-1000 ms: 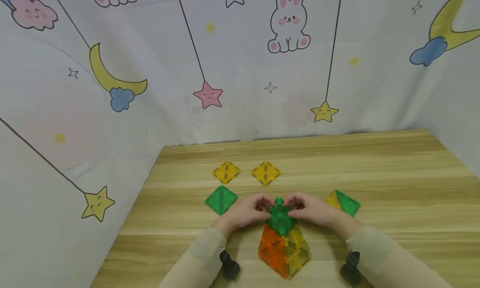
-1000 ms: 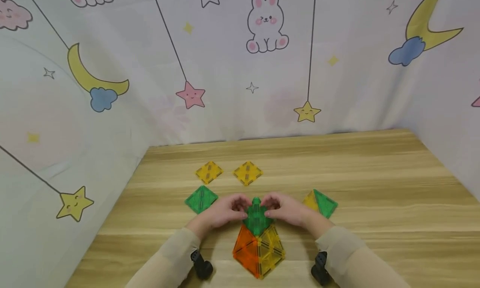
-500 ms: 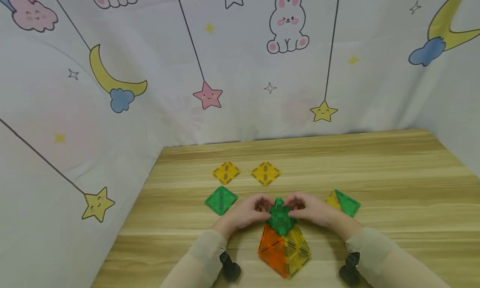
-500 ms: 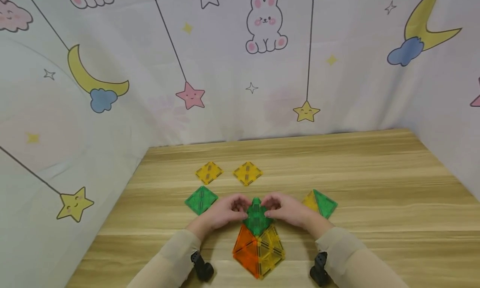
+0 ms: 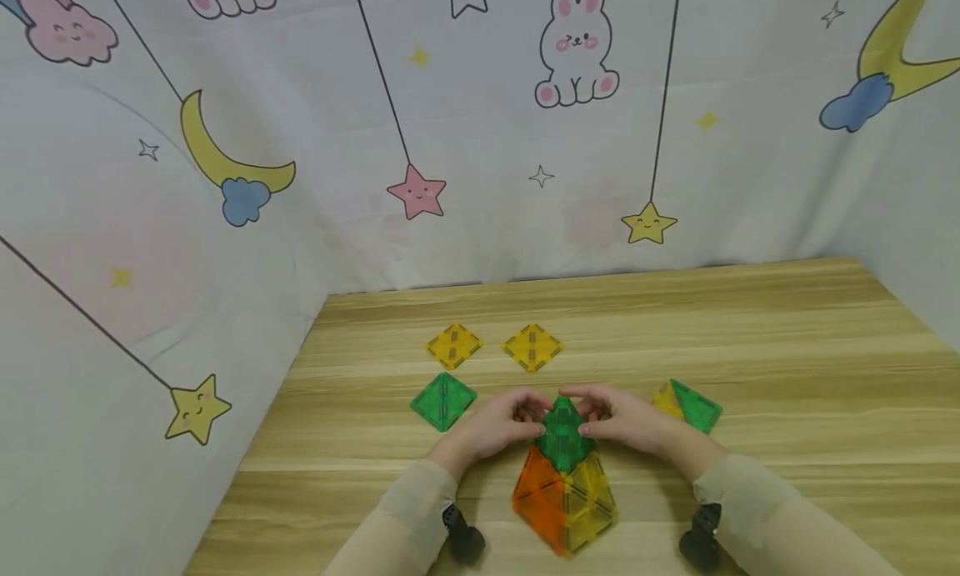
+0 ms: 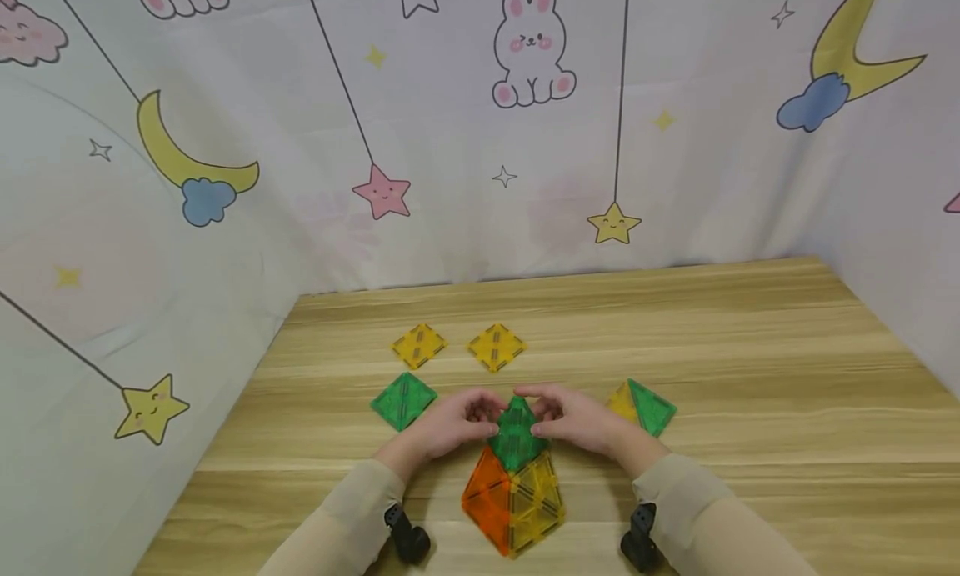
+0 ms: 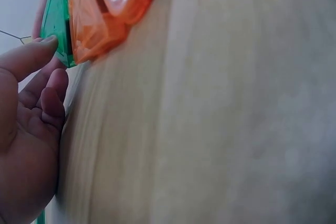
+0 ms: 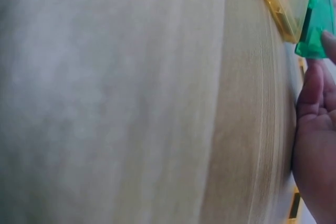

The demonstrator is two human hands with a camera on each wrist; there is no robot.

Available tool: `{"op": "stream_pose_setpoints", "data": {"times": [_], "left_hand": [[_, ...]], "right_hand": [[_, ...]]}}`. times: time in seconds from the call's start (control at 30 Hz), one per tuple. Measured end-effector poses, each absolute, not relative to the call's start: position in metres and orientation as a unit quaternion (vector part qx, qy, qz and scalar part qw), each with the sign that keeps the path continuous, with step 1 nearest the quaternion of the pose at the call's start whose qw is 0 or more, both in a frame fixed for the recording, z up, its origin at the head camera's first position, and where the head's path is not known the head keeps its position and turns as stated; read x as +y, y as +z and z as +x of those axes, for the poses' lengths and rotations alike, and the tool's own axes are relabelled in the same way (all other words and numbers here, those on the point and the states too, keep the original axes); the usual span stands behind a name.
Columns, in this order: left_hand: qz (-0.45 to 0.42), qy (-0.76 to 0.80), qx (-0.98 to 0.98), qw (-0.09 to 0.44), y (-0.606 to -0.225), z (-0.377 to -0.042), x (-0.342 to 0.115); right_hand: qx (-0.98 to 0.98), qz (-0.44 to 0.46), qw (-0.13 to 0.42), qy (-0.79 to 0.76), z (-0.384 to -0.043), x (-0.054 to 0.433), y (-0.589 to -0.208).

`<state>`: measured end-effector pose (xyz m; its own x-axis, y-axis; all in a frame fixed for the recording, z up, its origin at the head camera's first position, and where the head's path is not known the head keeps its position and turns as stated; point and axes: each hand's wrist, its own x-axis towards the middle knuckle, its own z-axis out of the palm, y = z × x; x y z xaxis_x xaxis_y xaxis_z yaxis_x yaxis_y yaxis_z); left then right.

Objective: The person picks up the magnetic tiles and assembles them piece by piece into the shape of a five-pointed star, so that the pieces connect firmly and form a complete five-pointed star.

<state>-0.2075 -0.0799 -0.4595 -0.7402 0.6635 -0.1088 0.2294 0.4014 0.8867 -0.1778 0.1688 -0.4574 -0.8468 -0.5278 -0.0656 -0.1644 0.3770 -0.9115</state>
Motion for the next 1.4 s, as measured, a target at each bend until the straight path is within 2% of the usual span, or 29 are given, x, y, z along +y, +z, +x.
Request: {"op": "stream_pose_setpoints", "data": {"times": [0.83,1.17,1.4], "left_hand": [[0.284,0.468,0.805,0.228,-0.4564,-0.2053,-0.0792],[0.283,0.487,0.795,0.225,-0.4588,-0.2066,-0.08],[0.263,0.498,0.792,0.235,-0.4591,-0.206,-0.0781]], "right_hand": [[0.799,-0.206,0.191,-0.532,-0.1772,0.1703,-0.4566],[0.793,-0.259,0.196,-0.515,-0.1806,0.1715,-0.455],[0.799,-0.239,0.201,-0.515,-0.1779,0.1786,-0.4552]]}}
